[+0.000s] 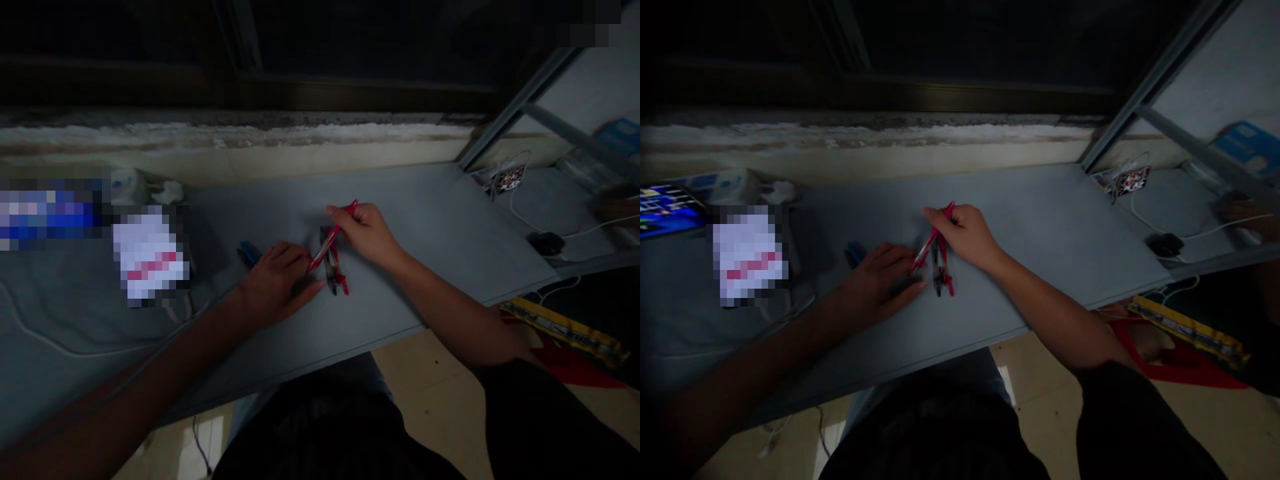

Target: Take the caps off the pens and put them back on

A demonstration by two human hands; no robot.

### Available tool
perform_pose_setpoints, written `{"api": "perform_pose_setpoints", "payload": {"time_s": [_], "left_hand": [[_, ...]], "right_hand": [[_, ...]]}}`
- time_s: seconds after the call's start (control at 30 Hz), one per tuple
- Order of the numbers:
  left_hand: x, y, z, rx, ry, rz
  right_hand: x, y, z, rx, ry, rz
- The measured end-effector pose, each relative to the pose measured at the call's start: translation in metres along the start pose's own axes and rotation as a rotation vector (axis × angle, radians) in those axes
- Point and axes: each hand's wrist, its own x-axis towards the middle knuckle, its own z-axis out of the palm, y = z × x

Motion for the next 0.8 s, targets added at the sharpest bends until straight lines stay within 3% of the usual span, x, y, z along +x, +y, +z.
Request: {"api": "perform_pose_setpoints", "payload": {"time_s": [0.17, 0.43, 0.57, 0.67, 0.8], "left_hand": [[0.000, 0.004, -0.007, 0.095, 0.014, -0.034], [-0.010, -0.006, -0.010, 0.235, 0.230, -0.050], [-0.013, -0.004, -0.014, 0.271, 0.221, 0.080], [-0.014, -0.002, -0.020, 0.256, 0.225, 0.044], [-0.013, -0.004, -0.022, 0.294, 0.262, 0.033]], "right_hand": [[0.010, 0.012, 0.003, 0.050, -0.069, 0.038], [0.013, 0.002, 0.014, 0.086, -0.149, 0.059], [-0.003, -0.004, 0.015, 0.161, -0.205, 0.118], [-0.008, -0.006, 0.015, 0.241, -0.162, 0.148], [-0.005, -0.004, 0.014, 0.360, -0.238, 0.254]]}}
